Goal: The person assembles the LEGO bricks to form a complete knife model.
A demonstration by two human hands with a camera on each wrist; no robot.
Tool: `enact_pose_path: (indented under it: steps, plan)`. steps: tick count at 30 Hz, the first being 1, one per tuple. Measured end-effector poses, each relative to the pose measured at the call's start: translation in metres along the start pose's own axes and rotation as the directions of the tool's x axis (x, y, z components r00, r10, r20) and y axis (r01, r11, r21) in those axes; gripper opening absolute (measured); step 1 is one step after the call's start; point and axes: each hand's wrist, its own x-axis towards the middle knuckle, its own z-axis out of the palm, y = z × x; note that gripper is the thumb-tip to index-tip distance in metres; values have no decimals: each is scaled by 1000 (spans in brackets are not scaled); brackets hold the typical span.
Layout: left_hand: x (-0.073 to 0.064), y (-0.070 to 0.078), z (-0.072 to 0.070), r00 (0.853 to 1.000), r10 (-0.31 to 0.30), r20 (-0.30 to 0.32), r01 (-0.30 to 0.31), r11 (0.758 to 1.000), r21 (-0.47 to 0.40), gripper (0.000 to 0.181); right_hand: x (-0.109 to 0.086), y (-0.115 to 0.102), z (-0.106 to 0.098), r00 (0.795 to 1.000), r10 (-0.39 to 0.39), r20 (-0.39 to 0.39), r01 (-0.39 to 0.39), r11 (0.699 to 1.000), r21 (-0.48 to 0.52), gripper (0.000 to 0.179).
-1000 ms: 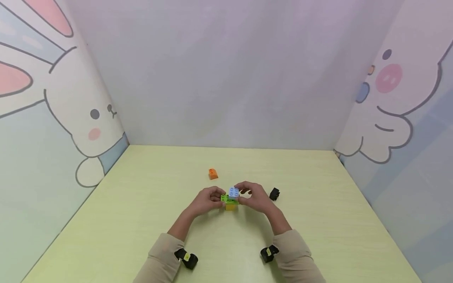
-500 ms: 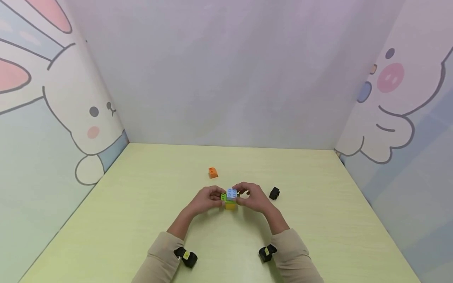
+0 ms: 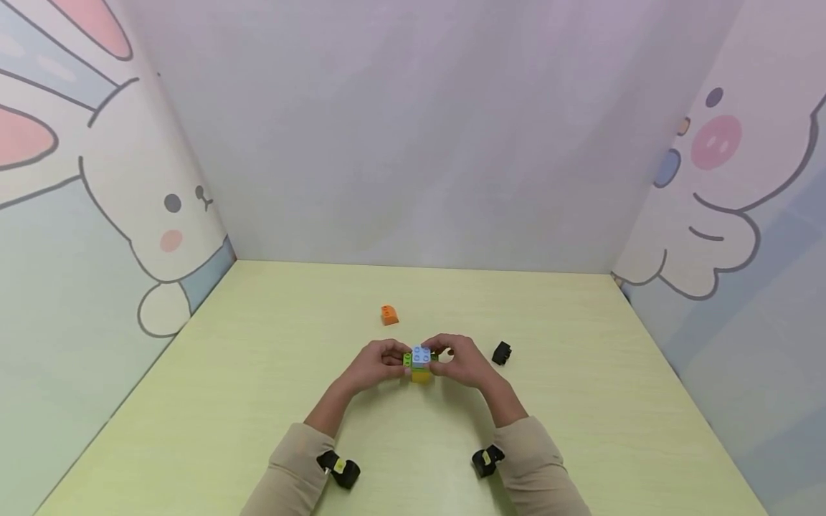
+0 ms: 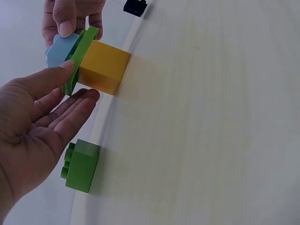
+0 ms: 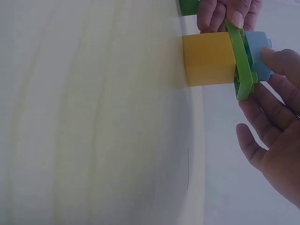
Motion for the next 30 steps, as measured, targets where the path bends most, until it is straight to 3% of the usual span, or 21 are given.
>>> enact_pose_path:
  steps: [3,17,27,30]
  plan:
    - [0,1,-1,1000,7,6,-7,1000,9,29,0,-1,0,1000,13,7,-13,1000,-8,28]
    - [1,2,-1,999,27,25,-28,999,35,27,1,-8,-2,997,-71,18,73,992,-107,27]
    - [0,1,0,1000,11,8,-11,1000,20,27,2,-5,2,997,-76,9,76,994,-82,27]
    - [-4,7,-1,1000,19,13,-19,1000,0,27,1,-3,3,997,-76,6,76,994,-76,27]
